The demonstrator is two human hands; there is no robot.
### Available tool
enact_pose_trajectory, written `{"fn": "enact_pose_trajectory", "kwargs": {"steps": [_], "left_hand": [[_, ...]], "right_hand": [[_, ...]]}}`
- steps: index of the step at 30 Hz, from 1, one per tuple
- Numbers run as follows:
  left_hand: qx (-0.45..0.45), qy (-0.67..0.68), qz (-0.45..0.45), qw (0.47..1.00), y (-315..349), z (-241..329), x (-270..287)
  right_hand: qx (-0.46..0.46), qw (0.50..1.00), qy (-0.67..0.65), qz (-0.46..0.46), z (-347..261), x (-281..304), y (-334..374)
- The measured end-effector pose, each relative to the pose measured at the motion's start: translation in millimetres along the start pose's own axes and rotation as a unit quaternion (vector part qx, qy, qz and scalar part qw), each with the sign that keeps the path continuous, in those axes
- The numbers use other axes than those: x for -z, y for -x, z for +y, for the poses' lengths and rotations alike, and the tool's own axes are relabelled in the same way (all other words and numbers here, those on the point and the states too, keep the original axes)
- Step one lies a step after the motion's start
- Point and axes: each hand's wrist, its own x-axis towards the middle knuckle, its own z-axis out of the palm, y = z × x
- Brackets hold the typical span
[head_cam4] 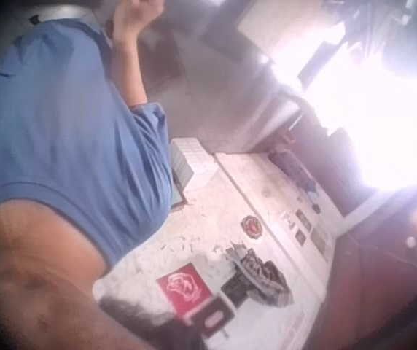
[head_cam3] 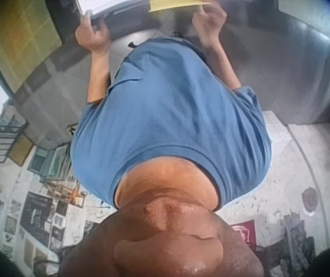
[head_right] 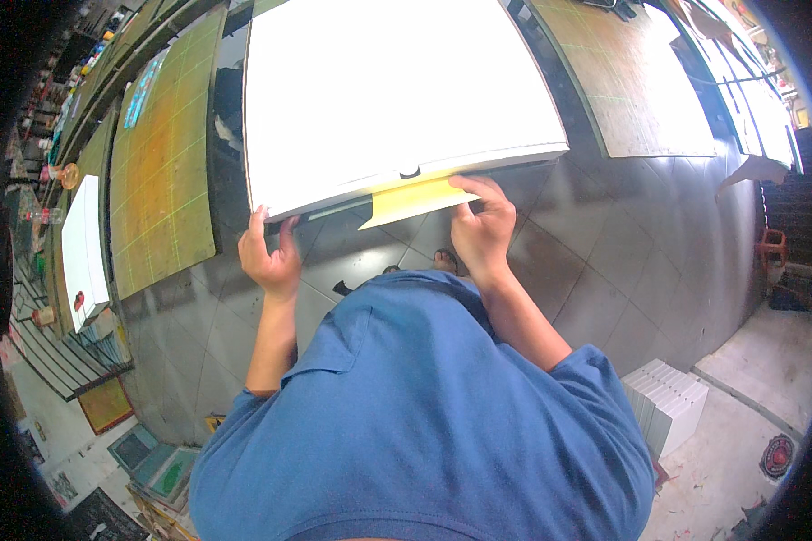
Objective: The person assembles printed materials by inserting a yellow card into a white sleeve, placing the sleeve into a larger white box, and then inserting a black-and-red printed booklet into the box. The person handles the items one at a time and arranges them on a workbench.
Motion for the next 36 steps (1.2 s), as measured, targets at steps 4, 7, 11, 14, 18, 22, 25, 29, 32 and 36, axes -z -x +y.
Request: {"fn": "enact_pose_trajectory", "kwargs": {"steps": [4, 7, 11, 14, 18, 22, 25, 29, 32, 36], "left_hand": [[0.014, -0.038, 0.012, 0.999, -8, 15, 3], [-0.024, 0.028, 0.082, 0.996, -5, 29, 1], [-0.130, 0.137, 0.017, 0.982, -4, 56, -3], [-0.172, 0.115, -0.043, 0.977, -13, 73, -17], [-0.176, 0.047, -0.086, 0.980, -27, 95, -28], [-0.158, -0.005, -0.128, 0.979, -29, 103, -36], [-0.145, -0.033, -0.141, 0.979, -29, 104, -41], [-0.121, 0.002, -0.175, 0.977, -35, 108, -39], [-0.124, 0.010, -0.193, 0.973, -43, 106, -37], [-0.152, 0.014, -0.195, 0.969, -52, 102, -36]], "right_hand": [[0.053, 0.997, 0.037, -0.039, -5, 8, -4], [-0.017, 0.997, -0.062, -0.042, -12, 9, -3], [-0.037, 0.997, 0.009, -0.072, -12, 10, -8], [-0.004, 0.999, 0.034, -0.023, -14, 4, -6], [0.053, 0.995, 0.082, 0.014, -16, 1, -7], [0.064, 0.988, 0.142, 0.018, -20, 2, -8], [0.090, 0.975, 0.200, 0.027, -27, 9, -9], [0.358, 0.920, 0.140, 0.071, -24, 16, -23], [0.399, 0.872, 0.276, -0.067, -46, 30, -32], [0.391, 0.824, 0.350, -0.215, -53, 32, -49]]}}
